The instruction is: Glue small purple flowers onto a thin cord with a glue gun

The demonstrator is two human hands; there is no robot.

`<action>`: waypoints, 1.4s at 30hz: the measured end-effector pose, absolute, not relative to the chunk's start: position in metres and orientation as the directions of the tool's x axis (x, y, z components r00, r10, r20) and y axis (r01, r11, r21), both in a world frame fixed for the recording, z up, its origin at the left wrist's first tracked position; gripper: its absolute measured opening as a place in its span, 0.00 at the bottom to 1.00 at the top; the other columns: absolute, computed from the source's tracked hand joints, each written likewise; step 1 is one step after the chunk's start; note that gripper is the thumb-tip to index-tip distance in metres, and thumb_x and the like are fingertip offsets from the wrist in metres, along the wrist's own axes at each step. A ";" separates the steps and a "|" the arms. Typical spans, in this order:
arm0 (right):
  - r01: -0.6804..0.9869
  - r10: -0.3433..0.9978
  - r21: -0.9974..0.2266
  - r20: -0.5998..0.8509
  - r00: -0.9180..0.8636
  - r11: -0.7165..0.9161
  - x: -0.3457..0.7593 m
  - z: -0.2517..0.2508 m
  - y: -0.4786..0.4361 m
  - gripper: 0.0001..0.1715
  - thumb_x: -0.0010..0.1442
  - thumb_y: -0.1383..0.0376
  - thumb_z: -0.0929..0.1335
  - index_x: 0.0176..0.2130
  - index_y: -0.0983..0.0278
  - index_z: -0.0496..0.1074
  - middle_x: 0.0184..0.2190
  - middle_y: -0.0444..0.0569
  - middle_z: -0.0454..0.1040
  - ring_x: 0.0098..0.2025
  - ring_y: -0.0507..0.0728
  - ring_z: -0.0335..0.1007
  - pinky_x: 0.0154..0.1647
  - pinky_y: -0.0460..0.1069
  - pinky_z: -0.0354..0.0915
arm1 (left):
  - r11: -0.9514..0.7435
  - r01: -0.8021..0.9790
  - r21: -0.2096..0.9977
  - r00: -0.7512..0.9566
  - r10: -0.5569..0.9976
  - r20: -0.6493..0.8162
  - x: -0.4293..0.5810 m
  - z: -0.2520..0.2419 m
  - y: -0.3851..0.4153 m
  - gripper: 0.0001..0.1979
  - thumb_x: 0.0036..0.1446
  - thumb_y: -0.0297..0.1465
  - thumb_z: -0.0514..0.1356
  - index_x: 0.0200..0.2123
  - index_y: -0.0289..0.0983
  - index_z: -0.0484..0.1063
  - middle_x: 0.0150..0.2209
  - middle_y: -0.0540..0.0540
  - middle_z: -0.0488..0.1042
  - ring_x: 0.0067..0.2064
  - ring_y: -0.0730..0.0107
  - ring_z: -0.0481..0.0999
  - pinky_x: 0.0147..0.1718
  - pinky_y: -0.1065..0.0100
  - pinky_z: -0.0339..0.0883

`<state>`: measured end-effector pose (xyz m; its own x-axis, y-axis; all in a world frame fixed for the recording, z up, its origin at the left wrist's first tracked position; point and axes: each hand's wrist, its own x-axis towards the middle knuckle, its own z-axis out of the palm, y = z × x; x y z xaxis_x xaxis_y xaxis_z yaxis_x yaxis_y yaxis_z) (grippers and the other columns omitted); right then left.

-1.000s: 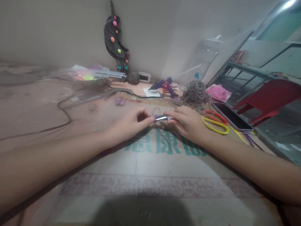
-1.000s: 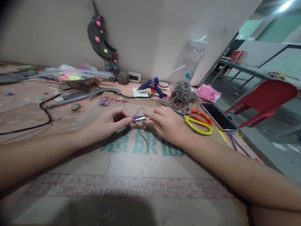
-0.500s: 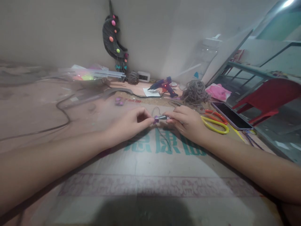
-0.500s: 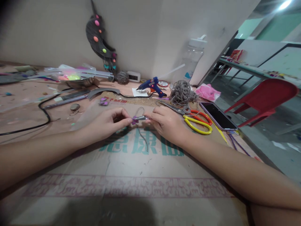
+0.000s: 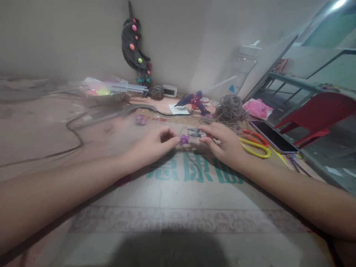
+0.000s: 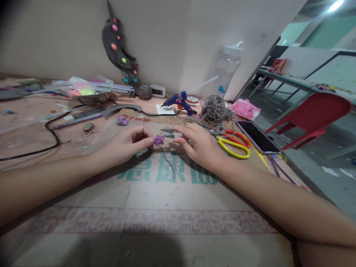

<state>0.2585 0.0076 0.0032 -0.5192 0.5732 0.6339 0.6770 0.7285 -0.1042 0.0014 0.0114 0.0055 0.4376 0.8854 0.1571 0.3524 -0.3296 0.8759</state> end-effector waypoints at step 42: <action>0.688 0.577 -0.086 0.625 -0.526 0.720 0.257 0.005 0.007 0.19 0.70 0.57 0.64 0.54 0.62 0.75 0.33 0.50 0.74 0.37 0.57 0.71 0.40 0.51 0.67 | -0.329 0.319 0.889 0.463 0.872 0.156 0.001 0.004 0.012 0.13 0.62 0.42 0.58 0.33 0.37 0.71 0.32 0.47 0.75 0.34 0.67 0.73 0.34 0.65 0.65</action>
